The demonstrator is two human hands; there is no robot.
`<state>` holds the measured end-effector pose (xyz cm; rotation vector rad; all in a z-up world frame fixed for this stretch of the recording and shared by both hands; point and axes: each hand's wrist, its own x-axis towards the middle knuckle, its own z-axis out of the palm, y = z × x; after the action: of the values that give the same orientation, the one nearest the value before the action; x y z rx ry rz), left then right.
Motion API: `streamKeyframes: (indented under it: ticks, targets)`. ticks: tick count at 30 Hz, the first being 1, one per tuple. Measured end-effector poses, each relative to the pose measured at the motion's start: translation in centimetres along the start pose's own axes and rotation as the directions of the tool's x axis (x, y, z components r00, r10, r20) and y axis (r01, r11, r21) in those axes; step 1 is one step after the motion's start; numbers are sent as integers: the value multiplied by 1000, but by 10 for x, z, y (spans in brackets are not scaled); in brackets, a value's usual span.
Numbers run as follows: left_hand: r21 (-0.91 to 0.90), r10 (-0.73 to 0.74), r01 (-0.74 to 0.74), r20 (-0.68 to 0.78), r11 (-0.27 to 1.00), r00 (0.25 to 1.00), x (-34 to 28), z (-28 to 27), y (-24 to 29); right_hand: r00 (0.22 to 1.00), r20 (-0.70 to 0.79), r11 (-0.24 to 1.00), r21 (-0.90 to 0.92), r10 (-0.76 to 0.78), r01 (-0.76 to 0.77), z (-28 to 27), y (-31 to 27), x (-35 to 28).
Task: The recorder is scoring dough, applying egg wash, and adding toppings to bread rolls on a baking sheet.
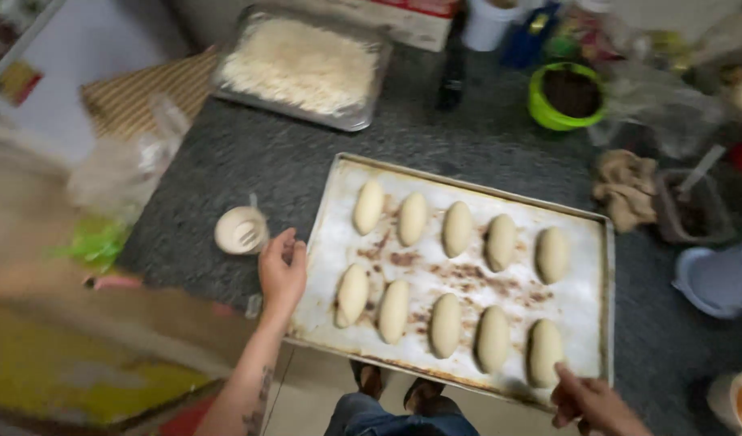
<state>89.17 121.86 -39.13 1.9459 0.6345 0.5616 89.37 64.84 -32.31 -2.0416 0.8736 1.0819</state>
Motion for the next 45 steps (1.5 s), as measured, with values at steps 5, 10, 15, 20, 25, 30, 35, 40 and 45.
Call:
streamKeyframes:
  ticks: [5,10,15,20,25,30,35,40,45]
  targets:
    - [245,20,47,-265,968,964,-39,-117,21,948,-6,948,8,-319,319,25,-122,-51]
    - [428,-203,306,-270,850,941,-64,-163,-65,845,134,855,101,-518,508,72,-190,-62]
    - [526,-594,480,62,702,802,-81,-127,-55,814,168,829,37,-556,558,116,-225,-94]
    - [42,-701,700,80,713,709,-85,-97,-78,837,214,853,-25,-505,521,134,-223,-108]
    - [-61,-719,722,65,690,692,-86,-88,-96,855,218,874,-20,-470,485,131,-209,-99]
    - [-265,-557,554,71,789,827,-87,-99,-53,862,205,882,16,-463,470,131,-216,-103]
    - [-155,-311,336,164,929,936,-76,-73,64,760,193,783,92,-620,615,139,-226,-86]
    - [-142,-171,246,401,959,900,-70,-39,168,661,232,700,192,-713,688,130,-240,-122]
    - [-226,-43,215,588,950,807,-78,-7,227,548,358,630,172,-756,757,99,-231,-128]
